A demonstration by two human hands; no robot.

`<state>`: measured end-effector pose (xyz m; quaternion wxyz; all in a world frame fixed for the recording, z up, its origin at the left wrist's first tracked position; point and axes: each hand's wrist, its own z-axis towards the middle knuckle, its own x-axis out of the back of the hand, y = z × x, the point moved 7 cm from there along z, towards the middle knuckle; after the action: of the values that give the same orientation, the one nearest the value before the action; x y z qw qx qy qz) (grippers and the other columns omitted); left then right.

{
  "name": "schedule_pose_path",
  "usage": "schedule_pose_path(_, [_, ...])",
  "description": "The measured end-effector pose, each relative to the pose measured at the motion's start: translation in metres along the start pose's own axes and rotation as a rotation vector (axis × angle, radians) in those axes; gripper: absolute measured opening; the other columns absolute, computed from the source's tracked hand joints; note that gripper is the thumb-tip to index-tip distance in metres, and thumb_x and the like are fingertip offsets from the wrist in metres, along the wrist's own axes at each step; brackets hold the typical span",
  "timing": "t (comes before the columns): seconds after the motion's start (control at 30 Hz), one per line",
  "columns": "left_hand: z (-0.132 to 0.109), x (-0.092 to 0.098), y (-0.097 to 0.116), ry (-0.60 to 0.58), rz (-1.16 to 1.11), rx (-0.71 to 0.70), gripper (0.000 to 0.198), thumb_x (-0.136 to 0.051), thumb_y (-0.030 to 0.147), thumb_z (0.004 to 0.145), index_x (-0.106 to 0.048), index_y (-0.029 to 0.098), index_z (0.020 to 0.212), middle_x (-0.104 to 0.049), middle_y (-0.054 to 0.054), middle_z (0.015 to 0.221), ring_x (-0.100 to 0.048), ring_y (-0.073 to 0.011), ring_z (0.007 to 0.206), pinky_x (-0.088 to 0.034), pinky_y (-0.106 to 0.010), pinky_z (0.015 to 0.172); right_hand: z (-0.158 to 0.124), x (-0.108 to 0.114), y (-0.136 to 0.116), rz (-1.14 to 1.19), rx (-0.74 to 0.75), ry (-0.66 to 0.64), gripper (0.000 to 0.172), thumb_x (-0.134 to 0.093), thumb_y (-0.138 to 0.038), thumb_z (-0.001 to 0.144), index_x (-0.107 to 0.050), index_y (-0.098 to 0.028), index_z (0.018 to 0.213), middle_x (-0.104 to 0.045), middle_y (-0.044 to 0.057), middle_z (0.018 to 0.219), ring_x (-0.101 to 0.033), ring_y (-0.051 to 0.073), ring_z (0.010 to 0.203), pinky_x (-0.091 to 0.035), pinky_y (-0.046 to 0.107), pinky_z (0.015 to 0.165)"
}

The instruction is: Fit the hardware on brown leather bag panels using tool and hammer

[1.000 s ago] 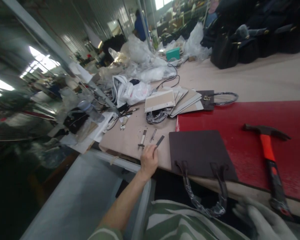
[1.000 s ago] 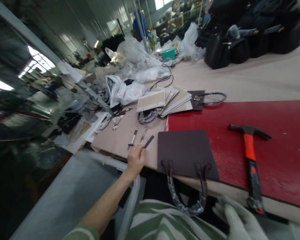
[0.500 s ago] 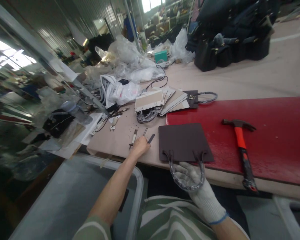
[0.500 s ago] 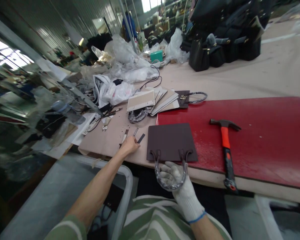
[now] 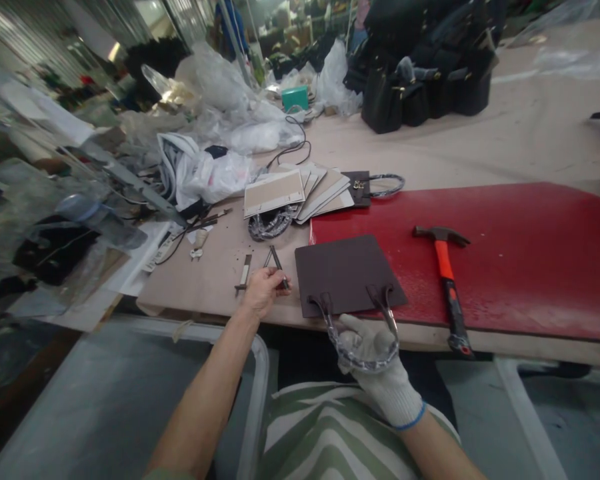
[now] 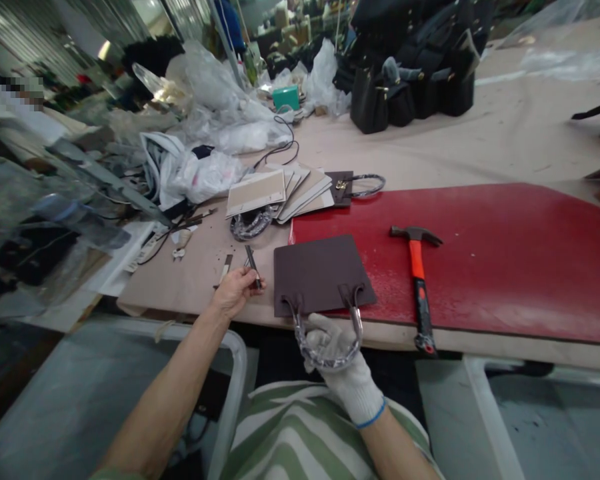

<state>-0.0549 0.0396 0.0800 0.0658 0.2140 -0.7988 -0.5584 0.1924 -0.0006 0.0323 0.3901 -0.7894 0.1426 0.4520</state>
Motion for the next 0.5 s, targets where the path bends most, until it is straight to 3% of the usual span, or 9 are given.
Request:
schedule_pose_path(0.07, [-0.006,-0.017,-0.001,-0.059,-0.204,-0.019,0.042,-0.09,0.035,0.069,-0.057,0.014,0.085,-0.069,-0.002,0.079,-0.071,-0.0146,0.069,-0.06,-0.025,0.062,-0.01,0.009,-0.001,-0.031,-0.004,0.005,0.083,-0.083,-0.077,0.061,-0.073,-0.017,0.117,-0.073,0.006,0.078,-0.064,0.019,0.058,-0.051,0.028,0.048])
schedule_pose_path(0.2, [-0.014,-0.052,-0.014,-0.108,-0.353,-0.027,0.056,-0.096,0.033,0.061,-0.059,0.015,0.099,-0.073,-0.001,0.085,-0.075,-0.0181,0.079,-0.062,-0.032,0.077,-0.026,0.031,0.003,-0.15,-0.038,0.076,0.07,-0.088,-0.066,0.066,-0.073,-0.018,0.116,-0.072,0.005,0.076,-0.066,0.017,0.064,-0.053,0.027,0.059])
schedule_pose_path(0.33, [-0.014,-0.081,-0.032,-0.12,-0.296,-0.033,0.066,-0.098,0.035,0.056,-0.06,0.016,0.107,-0.073,0.0,0.081,-0.075,-0.0182,0.073,-0.061,-0.033,0.077,-0.024,0.039,0.009,-0.161,-0.079,0.063,0.076,-0.092,-0.067,0.056,-0.074,-0.018,0.111,-0.075,0.006,0.078,-0.068,0.017,0.064,-0.054,0.027,0.063])
schedule_pose_path(0.43, [-0.014,-0.097,-0.036,-0.173,-0.176,-0.07,0.059,-0.097,0.038,0.056,-0.062,0.014,0.098,-0.075,-0.003,0.08,-0.075,-0.0187,0.073,-0.06,-0.032,0.077,-0.013,0.037,0.011,-0.153,-0.096,0.074,0.076,-0.096,-0.067,0.048,-0.075,-0.017,0.101,-0.078,0.011,0.091,-0.072,0.021,0.075,-0.058,0.032,0.069])
schedule_pose_path(0.5, [-0.015,-0.103,-0.034,-0.208,-0.095,-0.111,0.053,-0.096,0.036,0.059,-0.063,0.014,0.095,-0.076,-0.004,0.081,-0.075,-0.018,0.073,-0.06,-0.031,0.076,-0.005,0.032,0.012,-0.154,-0.097,0.083,0.073,-0.092,-0.071,0.051,-0.076,-0.016,0.097,-0.078,0.012,0.093,-0.072,0.023,0.076,-0.059,0.036,0.068])
